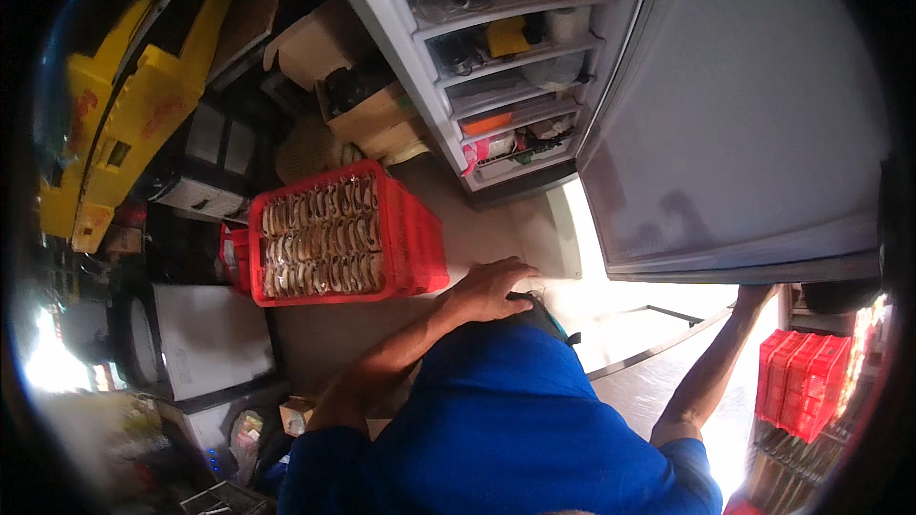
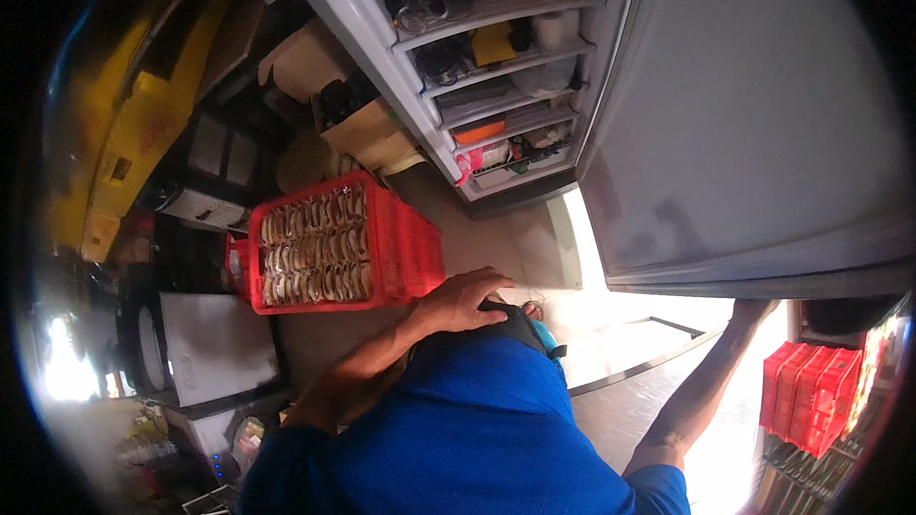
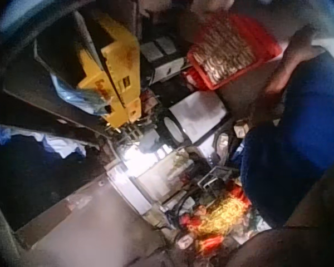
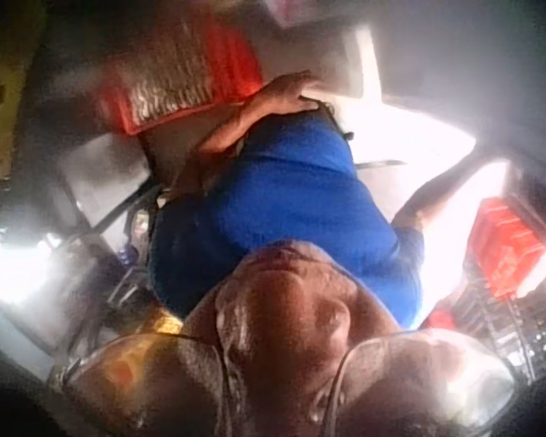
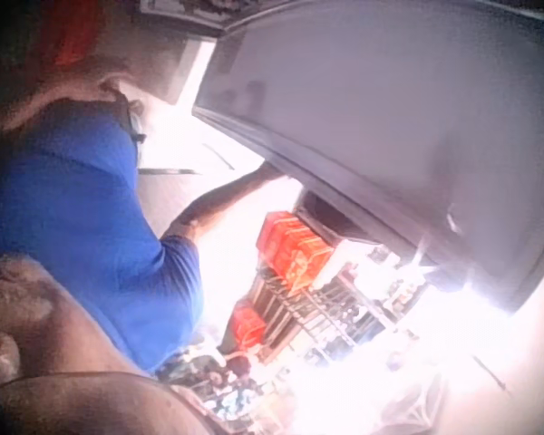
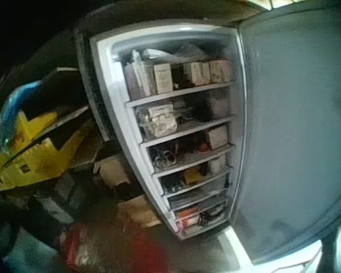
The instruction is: The person retrieves a yellow tool and a wrench from storage, then uses the wrench to loosen a bolt on a stainless steel machine. After removing the bolt, the person unplugs the machine's power cord and removes a metal tray from the unit.
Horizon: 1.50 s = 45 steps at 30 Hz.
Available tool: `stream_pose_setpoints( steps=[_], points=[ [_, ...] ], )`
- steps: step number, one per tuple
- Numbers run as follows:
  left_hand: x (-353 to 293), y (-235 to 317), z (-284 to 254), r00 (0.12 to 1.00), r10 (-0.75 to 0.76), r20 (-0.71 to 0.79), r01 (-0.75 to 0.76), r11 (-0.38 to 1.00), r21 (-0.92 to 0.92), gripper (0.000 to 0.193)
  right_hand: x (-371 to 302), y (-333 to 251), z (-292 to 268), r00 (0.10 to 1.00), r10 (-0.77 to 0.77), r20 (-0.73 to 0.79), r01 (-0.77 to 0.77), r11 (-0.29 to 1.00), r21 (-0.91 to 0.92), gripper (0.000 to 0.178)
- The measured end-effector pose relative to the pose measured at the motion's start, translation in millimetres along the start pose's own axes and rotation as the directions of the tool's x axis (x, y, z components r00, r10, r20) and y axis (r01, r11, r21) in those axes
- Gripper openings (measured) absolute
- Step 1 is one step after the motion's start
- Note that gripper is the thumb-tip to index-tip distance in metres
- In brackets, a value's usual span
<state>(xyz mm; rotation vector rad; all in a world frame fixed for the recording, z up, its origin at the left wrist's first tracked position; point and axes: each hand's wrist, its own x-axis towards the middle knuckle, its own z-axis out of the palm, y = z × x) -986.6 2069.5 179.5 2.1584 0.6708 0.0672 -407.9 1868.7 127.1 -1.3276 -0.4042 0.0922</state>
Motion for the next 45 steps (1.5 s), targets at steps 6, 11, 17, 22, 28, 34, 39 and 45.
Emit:
stream_pose_setpoints(
  steps=[6,11,17,22,28,34,39,45],
  points=[
    [11,-8,3,0.998,-0.062,0.006,0.062,0.998,-0.007,0.056,-49,7,55,0.985,-0.04,-0.168,0.064,0.988,0.141,0.047],
    [28,-8,18,0.999,0.042,0.013,-0.042,0.999,0.026,0.053,-38,33,48,0.952,-0.087,-0.295,0.08,0.996,-0.037,0.054],
    [35,-4,20,1.0,0.002,0.031,-0.003,0.999,0.048,0.051,-1,79,6,0.983,-0.079,-0.166,0.085,0.996,0.029,0.042],
    [42,-27,10,0.996,-0.025,0.083,0.027,0.999,-0.024,0.049,-9,112,-6,0.933,0.128,-0.335,-0.161,0.984,-0.073,0.055],
    [76,-56,-21,0.977,-0.029,0.211,0.02,0.999,0.047,0.049,-118,169,-5,0.813,0.52,-0.261,-0.573,0.795,-0.2,0.058],
    [99,-88,-46,0.958,0.004,0.285,-0.036,0.993,0.109,0.053,-279,175,82,0.605,0.794,-0.064,-0.741,0.531,-0.411,0.04],
    [103,-113,-59,0.897,-0.088,0.432,0.022,0.988,0.155,0.055,-374,220,108,0.55,0.834,0.035,-0.763,0.519,-0.385,0.038],
    [93,-143,-55,0.883,-0.105,0.458,0.05,0.99,0.131,0.058,-426,231,130,0.448,0.885,0.126,-0.789,0.458,-0.41,0.044]
  ],
)
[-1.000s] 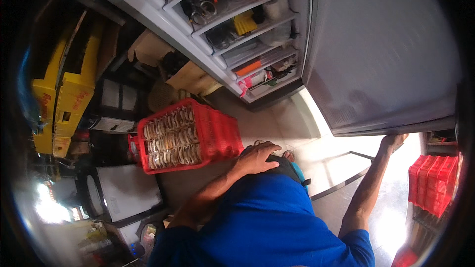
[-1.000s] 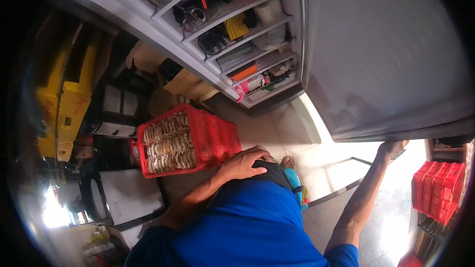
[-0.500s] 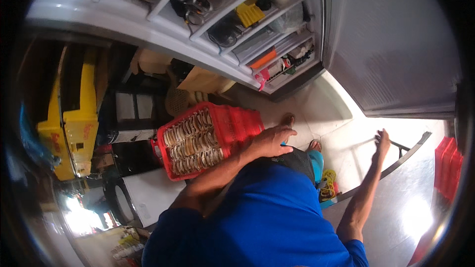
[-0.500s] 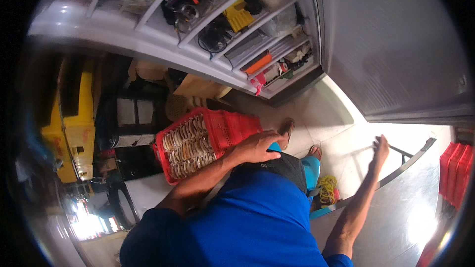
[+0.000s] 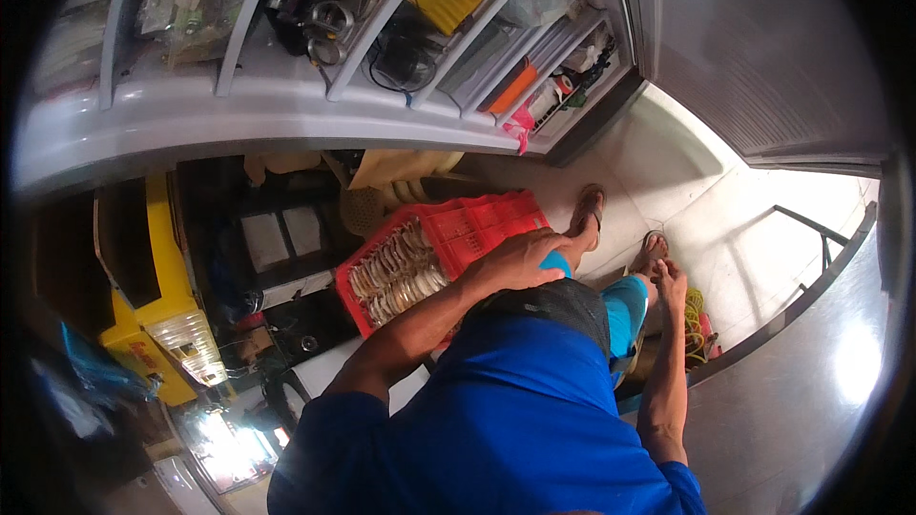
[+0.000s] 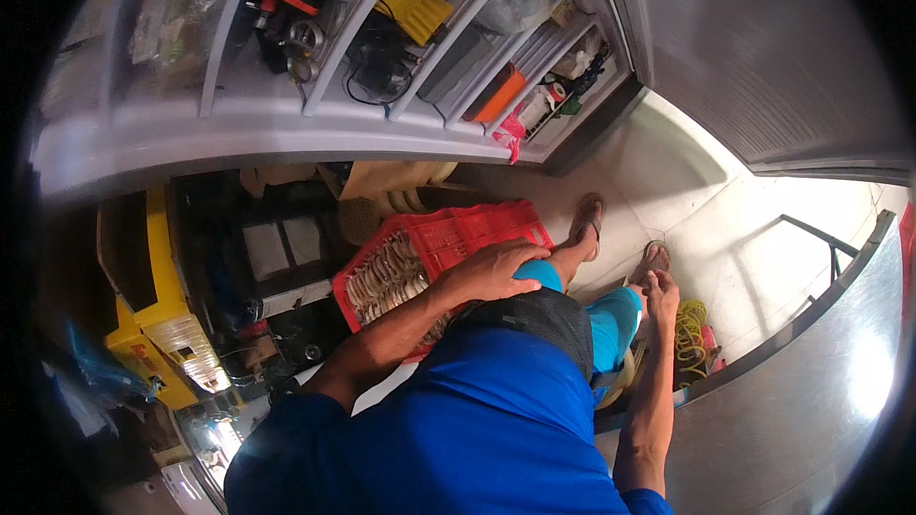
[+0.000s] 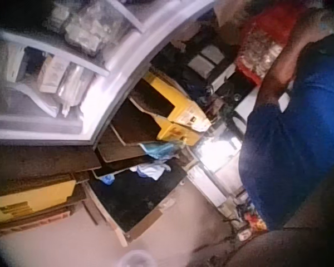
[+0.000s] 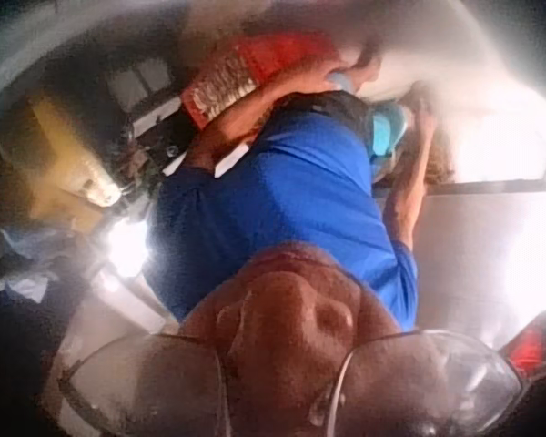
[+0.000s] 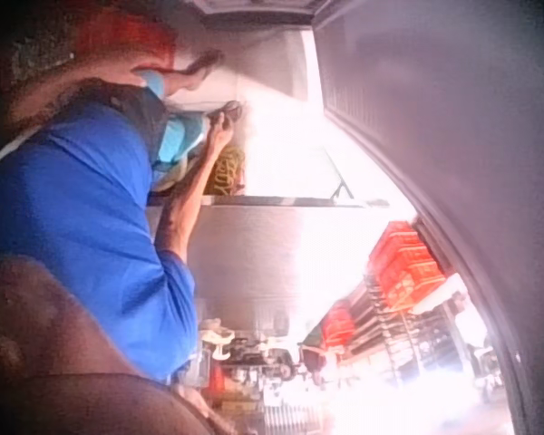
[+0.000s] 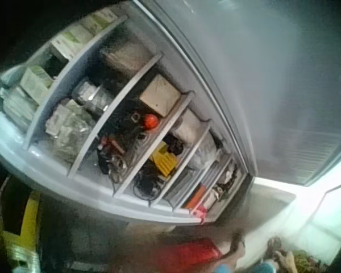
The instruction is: The person retrieves a yellow tool and a wrench from storage, then uses the wrench to loosen a bolt on a stainless steel machine. After removing the bolt, the person unplugs the machine's power cord and removes a metal tray from the unit.
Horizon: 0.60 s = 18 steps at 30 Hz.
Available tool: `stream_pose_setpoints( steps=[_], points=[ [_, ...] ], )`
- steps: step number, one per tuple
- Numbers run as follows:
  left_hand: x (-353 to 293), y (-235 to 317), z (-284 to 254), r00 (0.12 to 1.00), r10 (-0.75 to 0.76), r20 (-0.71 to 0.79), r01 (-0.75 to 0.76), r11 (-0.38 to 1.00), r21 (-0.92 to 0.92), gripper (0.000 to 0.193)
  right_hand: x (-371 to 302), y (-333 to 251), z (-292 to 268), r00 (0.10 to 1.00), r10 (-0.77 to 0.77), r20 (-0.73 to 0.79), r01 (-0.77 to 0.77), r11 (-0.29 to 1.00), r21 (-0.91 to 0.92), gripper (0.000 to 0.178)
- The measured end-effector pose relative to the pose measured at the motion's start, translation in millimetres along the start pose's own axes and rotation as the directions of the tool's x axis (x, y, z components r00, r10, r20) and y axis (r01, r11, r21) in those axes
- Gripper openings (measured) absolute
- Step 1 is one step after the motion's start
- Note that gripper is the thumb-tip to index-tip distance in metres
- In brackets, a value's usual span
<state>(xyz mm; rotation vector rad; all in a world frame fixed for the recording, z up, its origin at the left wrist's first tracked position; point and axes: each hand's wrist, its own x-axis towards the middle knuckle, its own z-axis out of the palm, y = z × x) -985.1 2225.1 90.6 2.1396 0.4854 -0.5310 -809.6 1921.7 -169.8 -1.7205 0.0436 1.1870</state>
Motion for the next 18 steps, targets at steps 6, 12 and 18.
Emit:
stream_pose_setpoints(
  steps=[6,12,18],
  points=[
    [20,-7,-22,0.989,0.005,-0.15,-0.005,1.0,-0.006,0.052,-16,8,17,1.0,0.013,-0.025,-0.013,1.0,-0.026,0.042],
    [52,-7,-122,0.851,0.175,-0.494,0.024,0.929,0.37,0.045,-22,26,0,0.997,0.079,-0.013,-0.08,0.992,-0.095,0.036],
    [49,-17,-227,0.829,-0.096,-0.55,0.534,0.427,0.73,0.068,-25,47,-11,0.996,0.084,-0.013,-0.085,0.992,-0.099,0.036]
  ],
)
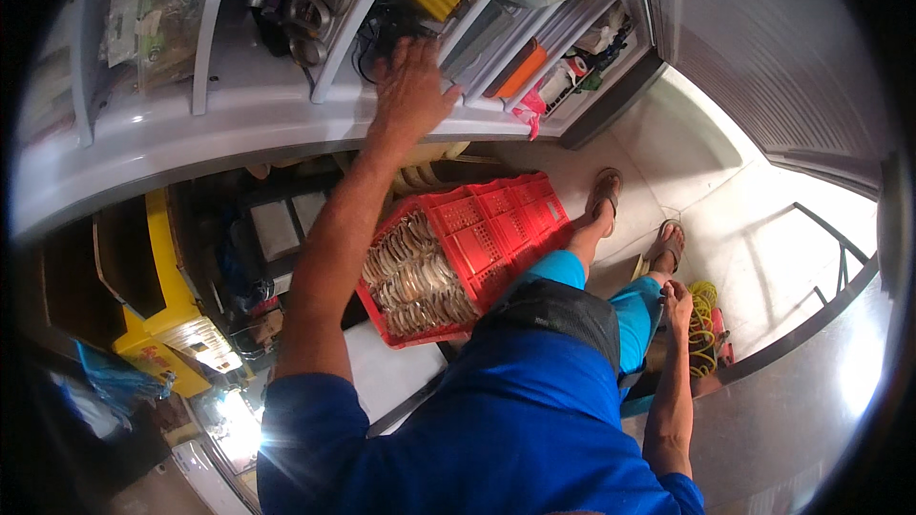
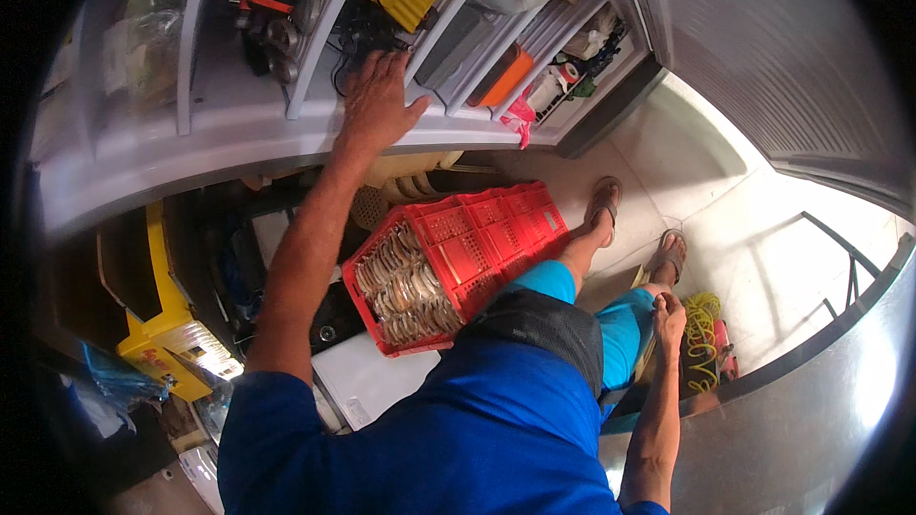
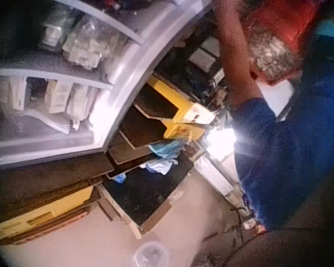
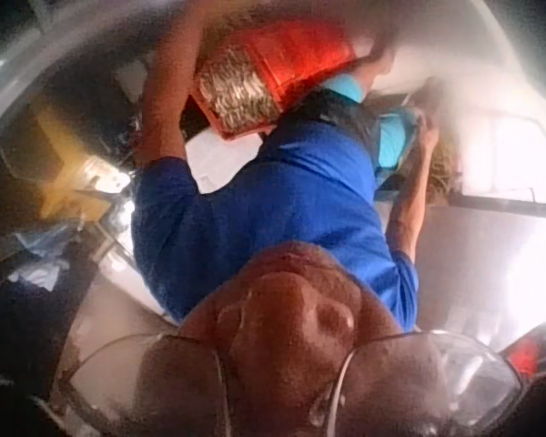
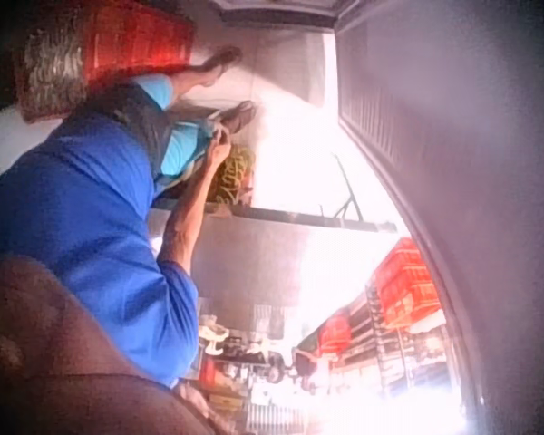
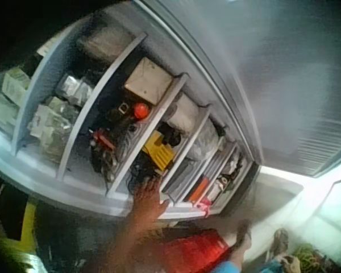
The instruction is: The person retrieves a yellow tool and a wrench from storage, then uses the wrench to loosen a bolt on a stainless steel machine. After removing the bolt, the person unplugs the machine's power cord and removes a metal tray from the unit.
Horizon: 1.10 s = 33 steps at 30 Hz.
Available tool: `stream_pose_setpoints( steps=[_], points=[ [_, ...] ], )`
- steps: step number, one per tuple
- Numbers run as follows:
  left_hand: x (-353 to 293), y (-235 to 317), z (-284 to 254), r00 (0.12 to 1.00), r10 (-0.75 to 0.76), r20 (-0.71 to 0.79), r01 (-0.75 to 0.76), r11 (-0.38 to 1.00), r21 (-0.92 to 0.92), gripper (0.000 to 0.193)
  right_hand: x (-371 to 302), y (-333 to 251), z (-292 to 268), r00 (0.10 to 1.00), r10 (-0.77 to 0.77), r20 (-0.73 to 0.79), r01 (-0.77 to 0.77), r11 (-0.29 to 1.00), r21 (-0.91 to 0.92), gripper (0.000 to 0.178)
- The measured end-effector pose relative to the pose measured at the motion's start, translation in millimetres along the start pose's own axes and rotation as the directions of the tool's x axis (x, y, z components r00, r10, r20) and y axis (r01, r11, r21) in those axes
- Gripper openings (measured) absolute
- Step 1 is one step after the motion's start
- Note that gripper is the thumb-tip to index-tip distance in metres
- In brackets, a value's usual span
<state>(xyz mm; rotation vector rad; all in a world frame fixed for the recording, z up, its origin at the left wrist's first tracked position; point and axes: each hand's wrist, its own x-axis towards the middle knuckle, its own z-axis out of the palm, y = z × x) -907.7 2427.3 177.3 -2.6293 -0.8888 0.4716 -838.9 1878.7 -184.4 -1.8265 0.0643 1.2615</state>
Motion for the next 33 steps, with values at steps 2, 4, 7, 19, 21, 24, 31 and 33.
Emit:
stream_pose_setpoints(
  steps=[2,4,7,19,21,24,31,33],
  points=[
    [9,-14,0,0.981,-0.105,0.161,0.076,0.981,0.177,0.074,2,-2,1,1.0,0.011,-0.007,-0.011,1.0,0.001,0.036],
    [21,-26,-3,0.951,-0.158,0.267,0.112,0.977,0.179,0.079,3,-4,3,1.0,0.004,-0.014,-0.004,1.0,-0.008,0.037],
    [43,-40,-1,0.945,-0.211,0.248,0.194,0.977,0.092,0.081,2,-9,6,1.0,-0.026,0.005,0.026,0.997,-0.071,0.039],
    [116,-16,24,0.862,0.004,-0.506,-0.135,0.966,-0.222,0.062,-10,-9,7,0.998,0.032,-0.046,-0.037,0.992,-0.121,0.039],
    [119,-22,26,0.837,0.047,-0.544,-0.213,0.945,-0.246,0.056,-8,-1,8,0.998,-0.014,-0.059,0.005,0.988,-0.152,0.038],
    [125,-39,29,0.831,0.063,-0.552,-0.272,0.912,-0.305,0.05,-6,8,8,0.996,-0.052,-0.066,0.04,0.984,-0.173,0.037],
    [136,-108,55,0.722,-0.35,-0.596,0.195,0.93,-0.311,0.042,-3,0,14,0.997,-0.054,-0.055,0.037,0.961,-0.273,0.035],
    [143,-113,57,0.709,-0.382,-0.593,0.235,0.92,-0.313,0.046,5,7,15,0.998,-0.047,-0.04,0.035,0.967,-0.253,0.033]
  ],
)
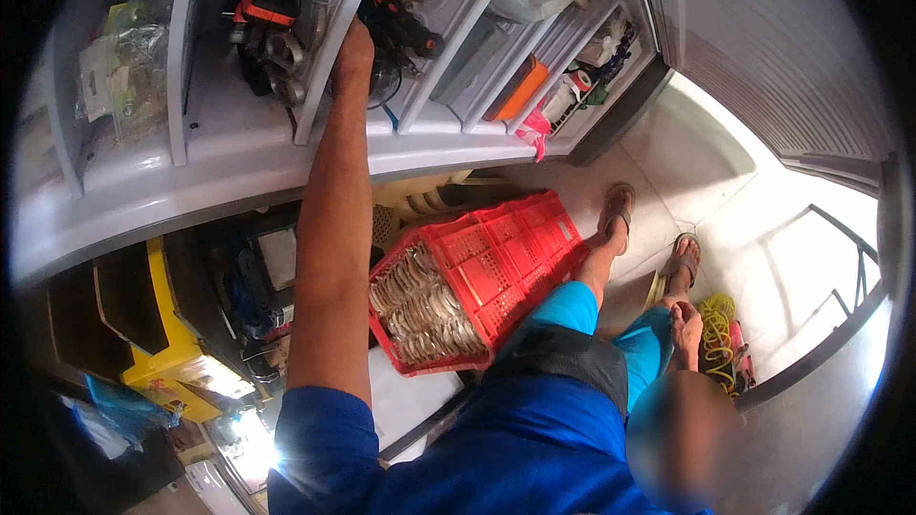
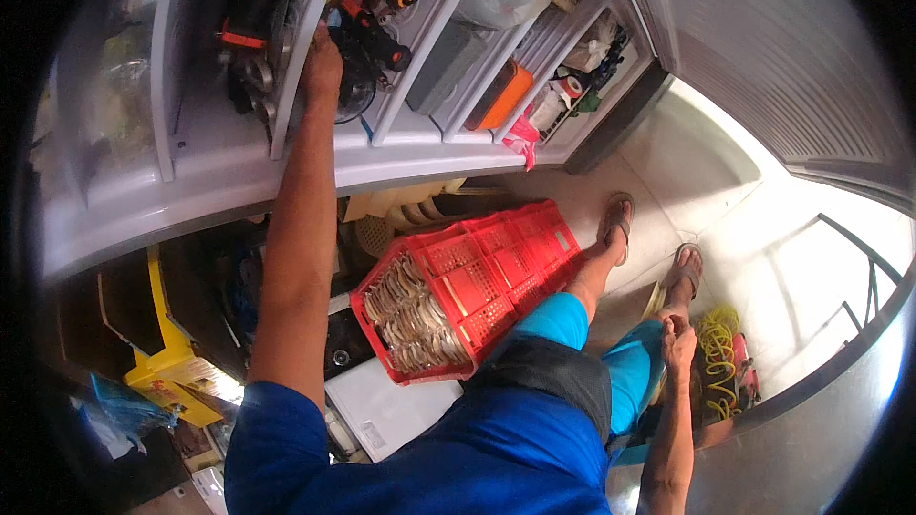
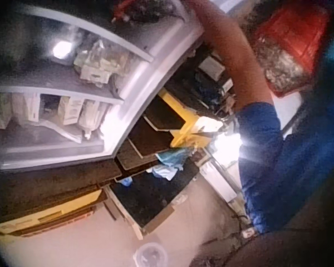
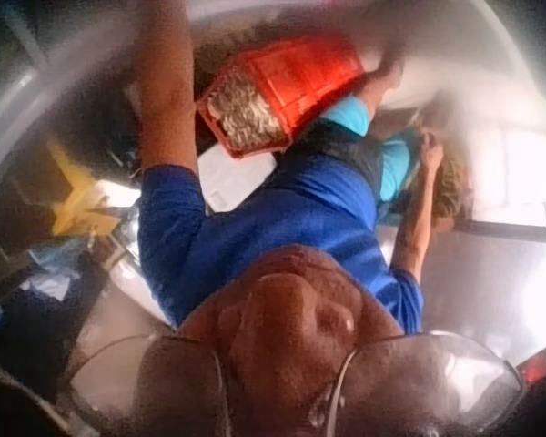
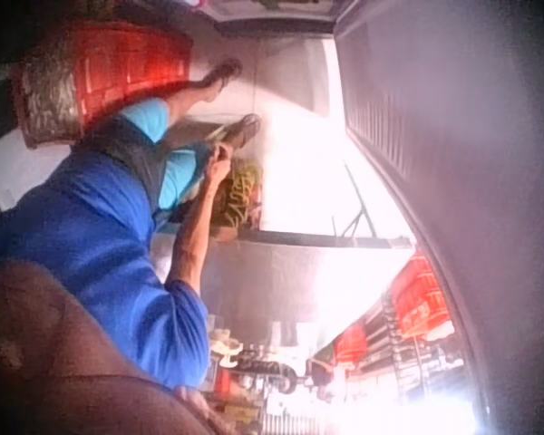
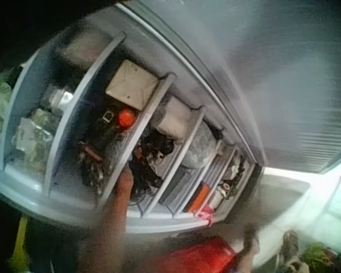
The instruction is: The person retrieves a yellow tool and a wrench from storage, then uses the wrench to loosen a bolt on a stainless steel machine. After removing the bolt, the person unplugs the machine's power cord and removes a metal tray from the unit.
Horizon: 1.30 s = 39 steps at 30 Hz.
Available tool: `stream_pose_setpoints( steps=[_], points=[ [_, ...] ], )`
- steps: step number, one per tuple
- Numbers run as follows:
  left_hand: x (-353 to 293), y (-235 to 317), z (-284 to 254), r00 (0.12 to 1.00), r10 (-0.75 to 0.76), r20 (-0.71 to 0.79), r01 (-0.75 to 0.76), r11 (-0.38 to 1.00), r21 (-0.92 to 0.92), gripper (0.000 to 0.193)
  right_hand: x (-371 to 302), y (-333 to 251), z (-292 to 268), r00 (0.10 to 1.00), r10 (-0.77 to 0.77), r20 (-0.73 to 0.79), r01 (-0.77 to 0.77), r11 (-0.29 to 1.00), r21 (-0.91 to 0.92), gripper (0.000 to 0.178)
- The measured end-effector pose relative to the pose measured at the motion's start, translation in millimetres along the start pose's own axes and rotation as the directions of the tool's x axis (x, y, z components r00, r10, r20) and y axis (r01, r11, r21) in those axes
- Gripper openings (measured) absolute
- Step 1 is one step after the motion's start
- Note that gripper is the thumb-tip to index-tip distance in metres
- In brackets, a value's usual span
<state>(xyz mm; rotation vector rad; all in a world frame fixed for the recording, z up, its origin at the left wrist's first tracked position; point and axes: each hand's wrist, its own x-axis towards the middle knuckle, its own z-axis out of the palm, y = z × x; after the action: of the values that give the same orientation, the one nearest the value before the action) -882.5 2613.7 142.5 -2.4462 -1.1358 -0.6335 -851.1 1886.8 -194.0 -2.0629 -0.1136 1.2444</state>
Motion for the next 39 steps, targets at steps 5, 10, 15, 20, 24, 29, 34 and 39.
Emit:
stream_pose_setpoints(
  steps=[5,10,15,20,24,29,34,39],
  points=[
    [-9,-49,22,0.913,-0.364,0.188,0.408,0.847,-0.342,0.043,5,-11,-1,0.998,-0.017,0.056,0.016,1.0,0.011,0.031],
    [-12,6,4,0.731,-0.625,0.275,0.605,0.408,-0.683,0.041,9,-6,6,0.995,-0.1,0.018,0.1,0.995,0.023,0.042],
    [-7,-21,5,0.835,-0.468,0.289,0.548,0.662,-0.512,0.044,14,6,6,0.989,-0.147,0.027,0.147,0.989,0.006,0.032],
    [-8,19,-18,0.927,-0.121,0.355,0.236,0.924,-0.3,0.053,15,7,10,0.98,-0.2,-0.003,0.2,0.978,0.063,0.036],
    [-27,78,-41,0.884,0.234,0.405,-0.086,0.932,-0.351,0.071,16,12,9,0.979,-0.201,0.02,0.2,0.979,0.037,0.036],
    [-28,73,-32,0.906,0.179,0.383,-0.071,0.957,-0.28,0.074,10,6,6,0.985,-0.17,0.032,0.172,0.982,-0.083,0.035],
    [-16,6,-25,0.948,-0.007,0.318,0.079,0.974,-0.214,0.054,12,16,14,0.961,-0.274,-0.038,0.274,0.962,-0.014,0.03],
    [-10,-16,-17,0.668,-0.651,0.36,0.708,0.409,-0.575,0.042,6,-7,9,0.986,-0.165,0.002,0.165,0.986,-0.015,0.03]
  ],
)
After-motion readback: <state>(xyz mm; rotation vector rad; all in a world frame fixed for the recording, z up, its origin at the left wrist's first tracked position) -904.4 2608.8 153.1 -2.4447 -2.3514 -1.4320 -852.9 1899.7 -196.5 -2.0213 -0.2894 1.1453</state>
